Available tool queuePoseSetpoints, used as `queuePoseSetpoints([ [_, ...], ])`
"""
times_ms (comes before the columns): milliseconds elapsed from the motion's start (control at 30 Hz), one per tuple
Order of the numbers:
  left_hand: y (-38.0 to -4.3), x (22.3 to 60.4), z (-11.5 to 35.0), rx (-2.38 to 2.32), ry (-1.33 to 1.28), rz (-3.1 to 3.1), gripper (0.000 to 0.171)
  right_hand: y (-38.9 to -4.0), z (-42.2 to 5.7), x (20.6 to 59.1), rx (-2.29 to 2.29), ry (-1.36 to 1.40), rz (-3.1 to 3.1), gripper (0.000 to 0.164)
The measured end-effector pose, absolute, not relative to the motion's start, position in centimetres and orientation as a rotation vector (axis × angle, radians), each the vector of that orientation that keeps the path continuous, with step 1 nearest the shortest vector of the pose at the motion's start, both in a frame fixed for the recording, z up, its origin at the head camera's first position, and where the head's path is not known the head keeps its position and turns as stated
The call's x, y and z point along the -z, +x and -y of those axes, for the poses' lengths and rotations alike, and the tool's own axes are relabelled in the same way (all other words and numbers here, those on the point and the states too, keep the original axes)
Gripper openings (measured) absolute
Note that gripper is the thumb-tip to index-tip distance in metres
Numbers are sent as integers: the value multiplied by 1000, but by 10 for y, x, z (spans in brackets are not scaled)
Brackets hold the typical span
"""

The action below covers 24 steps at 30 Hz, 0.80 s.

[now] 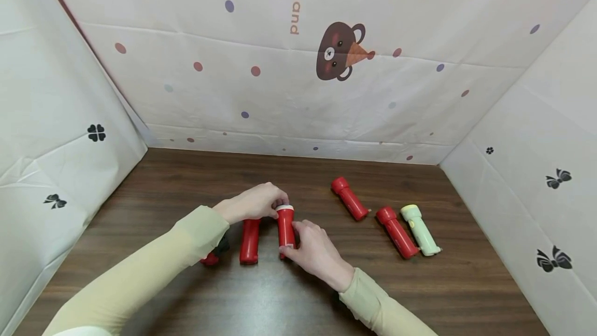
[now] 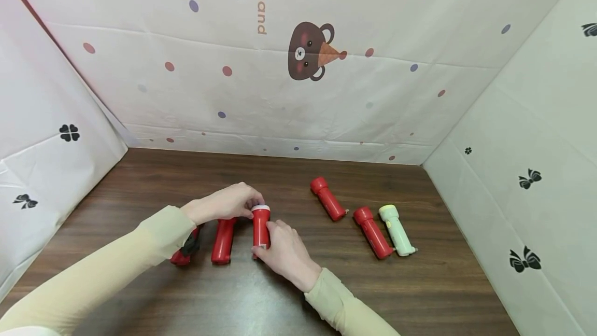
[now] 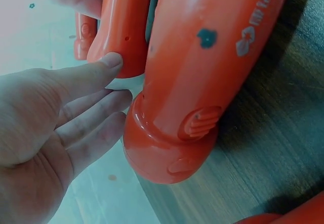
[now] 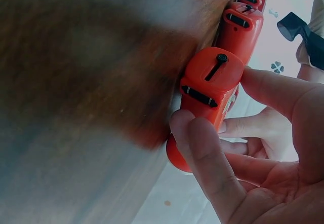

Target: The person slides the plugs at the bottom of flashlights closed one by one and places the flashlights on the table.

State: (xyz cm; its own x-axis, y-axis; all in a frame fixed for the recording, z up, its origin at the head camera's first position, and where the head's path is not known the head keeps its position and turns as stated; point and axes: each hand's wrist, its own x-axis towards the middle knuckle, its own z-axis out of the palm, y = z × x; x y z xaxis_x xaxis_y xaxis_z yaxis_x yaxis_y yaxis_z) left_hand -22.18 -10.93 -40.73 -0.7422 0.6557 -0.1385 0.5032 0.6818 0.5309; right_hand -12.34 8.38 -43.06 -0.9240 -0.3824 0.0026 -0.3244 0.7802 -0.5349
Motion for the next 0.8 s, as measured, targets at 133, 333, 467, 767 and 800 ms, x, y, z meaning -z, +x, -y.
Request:
queuePoseSetpoints([
  [133,-221,408,110,-683,913,-2573,21,-122,-83,431,803,-592,-2890,27],
  [333,-221,409,111,-682,911,-2574,22,-120,-82,432,773,-615,-2930,27],
  [467,-221,408,112,-675,930,-2577,21,-120,-82,432,752,-620,-2953,28],
  [767,-221,409,113,-669,951,-2581,21,-120,-82,433,744,-625,-2959,29],
  [800,-221,409,113,-669,950,-2583,21,-120,-82,433,743,-625,-2959,29],
])
